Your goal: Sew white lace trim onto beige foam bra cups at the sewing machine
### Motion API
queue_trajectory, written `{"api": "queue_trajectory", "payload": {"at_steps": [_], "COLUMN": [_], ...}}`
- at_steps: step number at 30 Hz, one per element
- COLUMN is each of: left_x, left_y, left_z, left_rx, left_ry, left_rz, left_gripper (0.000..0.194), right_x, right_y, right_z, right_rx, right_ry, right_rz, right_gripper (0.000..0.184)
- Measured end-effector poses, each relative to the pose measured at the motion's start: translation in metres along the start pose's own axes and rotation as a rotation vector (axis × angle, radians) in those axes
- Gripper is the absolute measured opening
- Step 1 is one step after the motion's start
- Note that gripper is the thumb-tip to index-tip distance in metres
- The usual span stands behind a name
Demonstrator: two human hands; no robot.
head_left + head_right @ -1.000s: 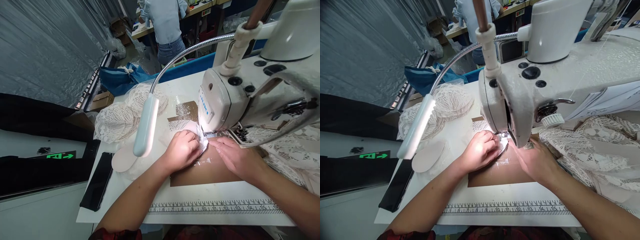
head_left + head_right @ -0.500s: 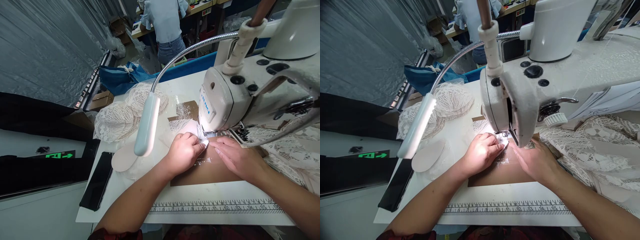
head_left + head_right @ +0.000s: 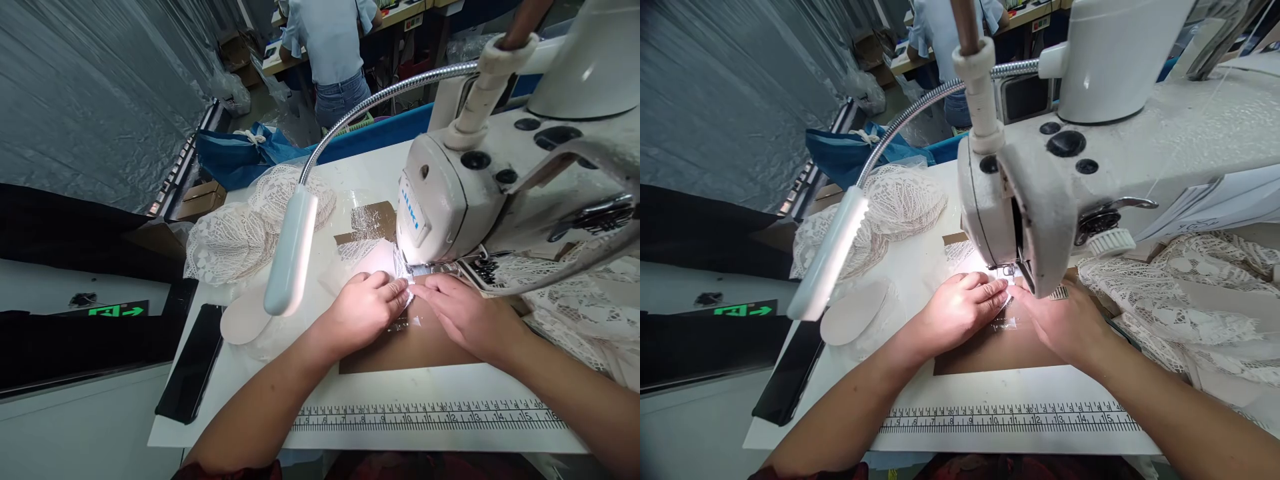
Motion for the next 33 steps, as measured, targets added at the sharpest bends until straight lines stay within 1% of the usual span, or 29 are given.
{"api": "queue_trajectory", "payload": {"at_steps": [1, 3, 7, 9, 14, 16, 22, 28, 30, 33], "left_x": [0.000, 0.002, 0.007, 0.010, 0.011, 0.010, 0.011, 0.014, 0.014, 0.013], "left_y": [0.001, 0.003, 0.005, 0.006, 0.006, 0.006, 0.008, 0.007, 0.006, 0.005], "left_z": [0.001, 0.001, 0.001, 0.001, 0.000, 0.001, -0.002, -0.009, -0.011, -0.017], "left_rx": [0.018, 0.033, 0.002, -0.010, -0.012, -0.011, -0.016, -0.010, -0.014, -0.009], "left_ry": [-0.005, 0.012, 0.085, 0.104, 0.124, 0.124, 0.138, 0.205, 0.232, 0.285], "left_rz": [0.023, 0.071, 0.080, 0.063, 0.037, 0.041, 0.074, 0.106, 0.120, 0.140], "left_gripper": [0.031, 0.031, 0.033, 0.036, 0.042, 0.042, 0.039, 0.034, 0.034, 0.033], "right_x": [-0.003, -0.007, -0.009, -0.008, -0.009, -0.010, -0.007, 0.006, 0.007, 0.005], "right_y": [-0.003, -0.008, -0.013, -0.012, -0.006, -0.005, -0.003, 0.000, 0.000, 0.001], "right_z": [0.000, 0.001, 0.003, 0.003, 0.000, 0.000, -0.002, -0.004, -0.003, -0.002], "right_rx": [-0.015, -0.043, -0.067, -0.069, -0.048, -0.044, -0.079, -0.151, -0.141, -0.103], "right_ry": [0.017, 0.009, -0.061, -0.058, 0.065, 0.083, 0.057, 0.014, 0.011, 0.058], "right_rz": [0.006, 0.013, -0.028, -0.028, 0.077, 0.090, 0.063, -0.039, -0.019, 0.028], "right_gripper": [0.046, 0.048, 0.048, 0.048, 0.049, 0.047, 0.045, 0.045, 0.046, 0.043]}}
Point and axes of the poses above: each hand's wrist, its own x-axis towards the middle knuckle, its own y-axis out of the back of the hand, z = x × y, the point moved 3 cm from there along x, towards the middle knuckle, and after that the axes turned 11 degrees about z, right-handed, at the moved point
